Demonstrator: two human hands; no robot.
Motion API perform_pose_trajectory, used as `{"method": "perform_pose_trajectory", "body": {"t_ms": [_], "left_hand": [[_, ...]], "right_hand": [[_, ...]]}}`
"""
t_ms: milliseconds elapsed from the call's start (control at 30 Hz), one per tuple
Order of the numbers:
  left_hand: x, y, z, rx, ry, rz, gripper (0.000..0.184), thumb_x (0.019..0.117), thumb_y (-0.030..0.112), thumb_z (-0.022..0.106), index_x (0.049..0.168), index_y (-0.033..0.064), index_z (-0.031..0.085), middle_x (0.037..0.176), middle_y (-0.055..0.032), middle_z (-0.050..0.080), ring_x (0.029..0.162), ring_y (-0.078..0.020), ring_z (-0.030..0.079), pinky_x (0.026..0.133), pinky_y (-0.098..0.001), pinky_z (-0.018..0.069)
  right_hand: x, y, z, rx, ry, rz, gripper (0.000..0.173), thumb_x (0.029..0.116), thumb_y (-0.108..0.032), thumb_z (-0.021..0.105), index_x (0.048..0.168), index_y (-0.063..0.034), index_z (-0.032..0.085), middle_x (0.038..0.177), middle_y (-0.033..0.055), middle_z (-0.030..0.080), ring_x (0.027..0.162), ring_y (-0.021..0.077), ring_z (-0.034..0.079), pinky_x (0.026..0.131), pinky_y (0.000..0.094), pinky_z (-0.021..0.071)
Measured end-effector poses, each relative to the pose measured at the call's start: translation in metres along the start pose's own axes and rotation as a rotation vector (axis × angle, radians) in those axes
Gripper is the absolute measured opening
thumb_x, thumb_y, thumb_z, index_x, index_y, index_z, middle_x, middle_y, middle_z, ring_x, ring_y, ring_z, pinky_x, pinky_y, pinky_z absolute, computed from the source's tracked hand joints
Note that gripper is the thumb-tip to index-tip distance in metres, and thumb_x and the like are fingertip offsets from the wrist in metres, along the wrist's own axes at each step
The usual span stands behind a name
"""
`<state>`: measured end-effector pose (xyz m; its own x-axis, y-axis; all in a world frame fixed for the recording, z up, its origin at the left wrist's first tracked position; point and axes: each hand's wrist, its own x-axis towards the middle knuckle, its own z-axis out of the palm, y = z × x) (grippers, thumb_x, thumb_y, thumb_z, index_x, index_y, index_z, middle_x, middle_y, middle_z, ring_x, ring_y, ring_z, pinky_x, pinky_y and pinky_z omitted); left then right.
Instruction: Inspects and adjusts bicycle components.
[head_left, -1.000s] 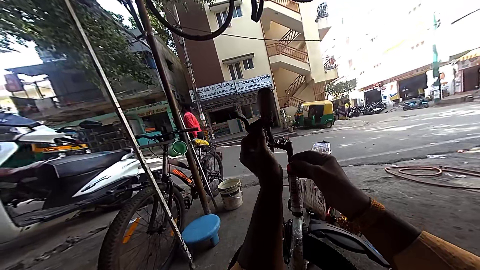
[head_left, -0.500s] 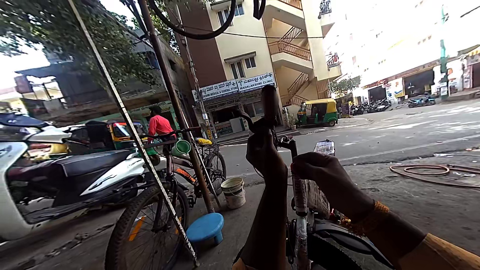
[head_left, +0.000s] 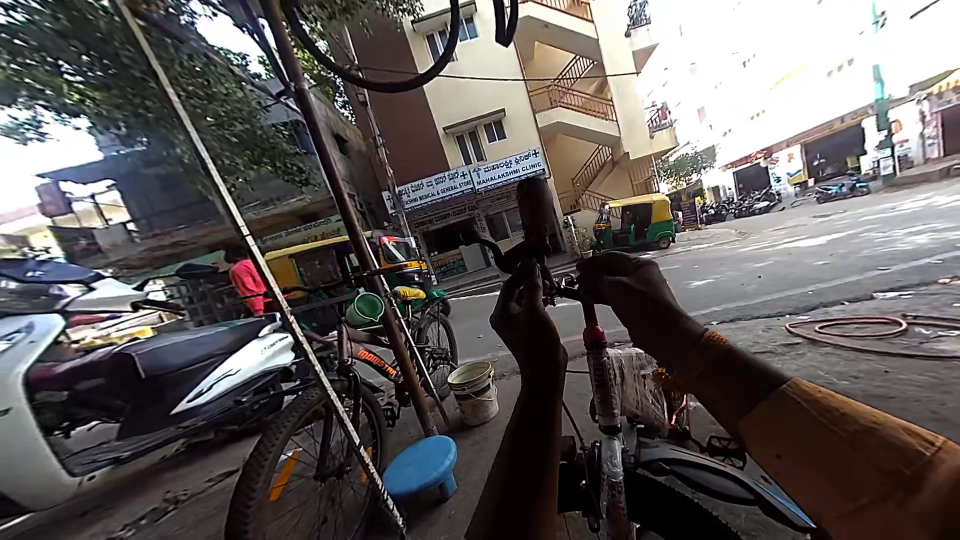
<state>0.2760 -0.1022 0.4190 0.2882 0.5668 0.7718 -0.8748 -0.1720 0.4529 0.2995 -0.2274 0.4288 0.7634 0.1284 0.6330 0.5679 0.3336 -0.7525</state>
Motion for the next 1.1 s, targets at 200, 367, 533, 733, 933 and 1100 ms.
{"method": "perform_pose_trajectory", "body": {"t_ms": [200, 367, 533, 733, 933, 1100], "left_hand": [[0.004, -0.001, -0.006, 0.066, -0.066, 0.084, 0.013, 0.0975, 0.012, 0.07, 0.104, 0.0013, 0.074, 0.09, -0.007, 0.072, 0.077, -0.0143, 0.069, 0.07, -0.0289, 0.0592], [0.009, 0.007, -0.015, 0.216, -0.146, 0.1, 0.013, 0.0996, 0.01, 0.066, 0.107, 0.0036, 0.074, 0.097, -0.0059, 0.073, 0.085, -0.0134, 0.07, 0.075, -0.0292, 0.0593], [0.015, 0.02, -0.021, 0.232, -0.219, 0.005, 0.012, 0.0965, 0.009, 0.07, 0.106, 0.0039, 0.075, 0.097, -0.0055, 0.074, 0.082, -0.0129, 0.07, 0.072, -0.0279, 0.0598], [0.028, 0.019, -0.028, 0.29, -0.346, 0.152, 0.009, 0.0958, 0.01, 0.07, 0.099, 0.0029, 0.075, 0.091, -0.0059, 0.074, 0.082, -0.0148, 0.072, 0.076, -0.0314, 0.0617], [0.038, 0.037, -0.042, 0.667, -0.46, 0.239, 0.014, 0.0969, 0.024, 0.072, 0.106, 0.0151, 0.077, 0.093, 0.0035, 0.076, 0.077, -0.0077, 0.072, 0.07, -0.0276, 0.0623], [0.06, 0.033, -0.051, 0.686, -0.226, 0.498, 0.027, 0.083, 0.031, 0.086, 0.094, 0.0131, 0.07, 0.081, 0.0046, 0.07, 0.071, -0.0048, 0.067, 0.065, -0.0252, 0.0583]], "right_hand": [[0.03, -0.028, 0.021, 0.108, 0.007, 0.004, 0.011, 0.093, -0.002, 0.068, 0.102, -0.0029, 0.073, 0.091, 0.0102, 0.073, 0.076, 0.0181, 0.071, 0.073, 0.0343, 0.0609], [0.037, -0.024, 0.032, 0.082, 0.042, 0.002, 0.012, 0.0913, -0.006, 0.069, 0.102, -0.0062, 0.074, 0.088, 0.0098, 0.072, 0.073, 0.0188, 0.069, 0.068, 0.0373, 0.0588], [0.037, -0.022, 0.033, 0.061, 0.044, 0.043, 0.014, 0.0906, -0.007, 0.067, 0.101, -0.0082, 0.076, 0.09, 0.0099, 0.073, 0.078, 0.0209, 0.07, 0.071, 0.0416, 0.0589], [0.038, -0.021, 0.036, 0.099, 0.063, 0.071, 0.013, 0.0885, -0.005, 0.068, 0.098, -0.0076, 0.078, 0.091, 0.0102, 0.075, 0.08, 0.0212, 0.072, 0.074, 0.042, 0.0604], [0.037, -0.023, 0.025, 0.067, -0.026, 0.005, 0.016, 0.0876, -0.001, 0.067, 0.098, -0.0066, 0.077, 0.087, 0.0096, 0.075, 0.074, 0.0184, 0.07, 0.068, 0.0382, 0.0588], [0.045, -0.02, 0.014, 0.038, -0.024, 0.002, 0.018, 0.089, -0.001, 0.064, 0.1, -0.0058, 0.078, 0.089, 0.0086, 0.074, 0.077, 0.0168, 0.07, 0.072, 0.0379, 0.0583]]}}
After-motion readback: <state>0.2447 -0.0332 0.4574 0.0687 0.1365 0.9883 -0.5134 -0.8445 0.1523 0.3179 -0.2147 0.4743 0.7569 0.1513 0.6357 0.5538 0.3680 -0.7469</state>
